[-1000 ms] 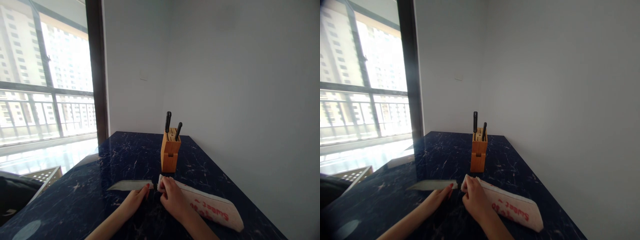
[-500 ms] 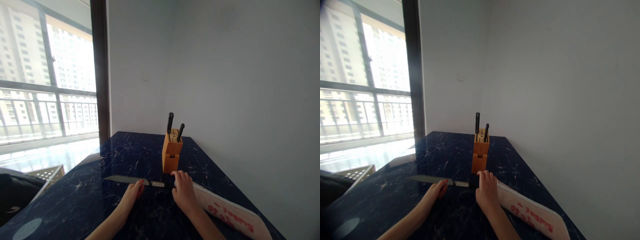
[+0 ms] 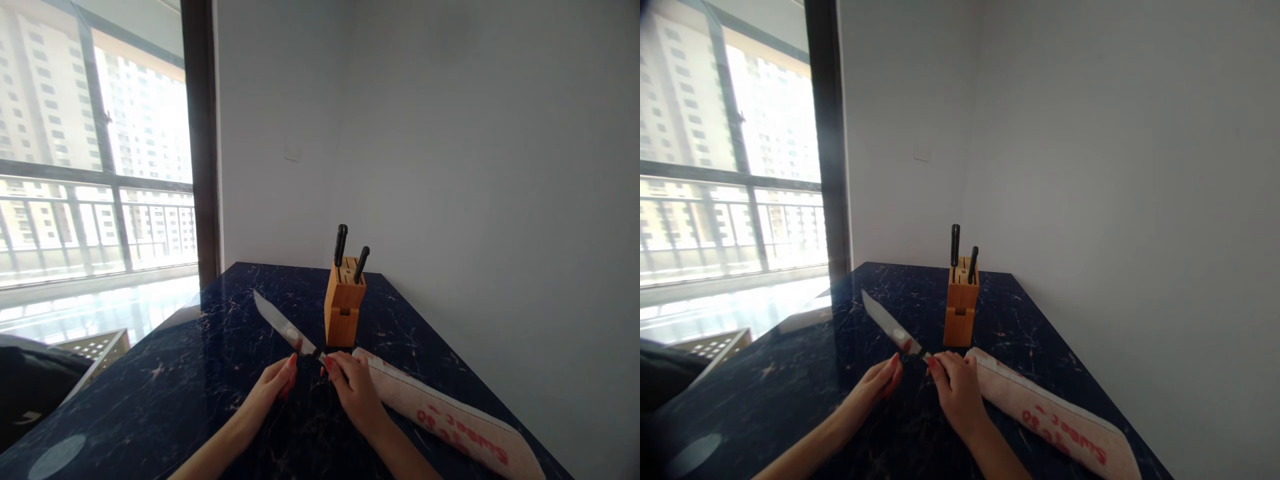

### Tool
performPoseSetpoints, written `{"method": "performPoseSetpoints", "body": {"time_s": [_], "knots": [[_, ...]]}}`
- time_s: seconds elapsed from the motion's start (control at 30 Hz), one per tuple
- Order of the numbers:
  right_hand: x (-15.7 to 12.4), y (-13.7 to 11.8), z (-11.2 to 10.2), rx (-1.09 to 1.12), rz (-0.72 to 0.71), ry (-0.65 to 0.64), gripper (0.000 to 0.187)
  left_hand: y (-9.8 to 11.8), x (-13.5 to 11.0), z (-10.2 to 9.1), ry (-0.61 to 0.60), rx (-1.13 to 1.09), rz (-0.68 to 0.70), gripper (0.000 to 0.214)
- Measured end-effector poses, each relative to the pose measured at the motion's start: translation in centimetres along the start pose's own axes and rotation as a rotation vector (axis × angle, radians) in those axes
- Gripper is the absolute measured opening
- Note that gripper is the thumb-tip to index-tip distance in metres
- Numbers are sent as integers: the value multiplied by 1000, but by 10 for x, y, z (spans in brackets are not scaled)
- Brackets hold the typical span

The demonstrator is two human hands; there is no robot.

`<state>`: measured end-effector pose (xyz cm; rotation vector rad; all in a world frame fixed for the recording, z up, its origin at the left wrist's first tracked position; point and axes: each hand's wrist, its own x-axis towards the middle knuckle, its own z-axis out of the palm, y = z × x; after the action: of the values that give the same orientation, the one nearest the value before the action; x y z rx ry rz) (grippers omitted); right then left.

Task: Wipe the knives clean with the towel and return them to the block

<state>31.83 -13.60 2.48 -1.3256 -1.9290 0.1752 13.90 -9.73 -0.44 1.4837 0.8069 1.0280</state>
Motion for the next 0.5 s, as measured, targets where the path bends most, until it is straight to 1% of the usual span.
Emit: {"method": "performPoseSetpoints", "body": {"time_s": [0.1,0.23,0.33,0.4,0.5], "knots": [[0,3,2,7,4,-43,38,-4,3,-2,8,-63,18,43],[0,6,5,-15,-21,-125,43,-4,3,-6,38,-139,4,46],[0,6,4,-33,-39,-166,43,-6,3,-8,70,-137,-11,49],[0,8,3,-105,-31,-113,35,-9,4,-10,125,-79,-35,49],[2,16,2,-308,34,56,17,-15,8,-11,216,82,-68,53]]}}
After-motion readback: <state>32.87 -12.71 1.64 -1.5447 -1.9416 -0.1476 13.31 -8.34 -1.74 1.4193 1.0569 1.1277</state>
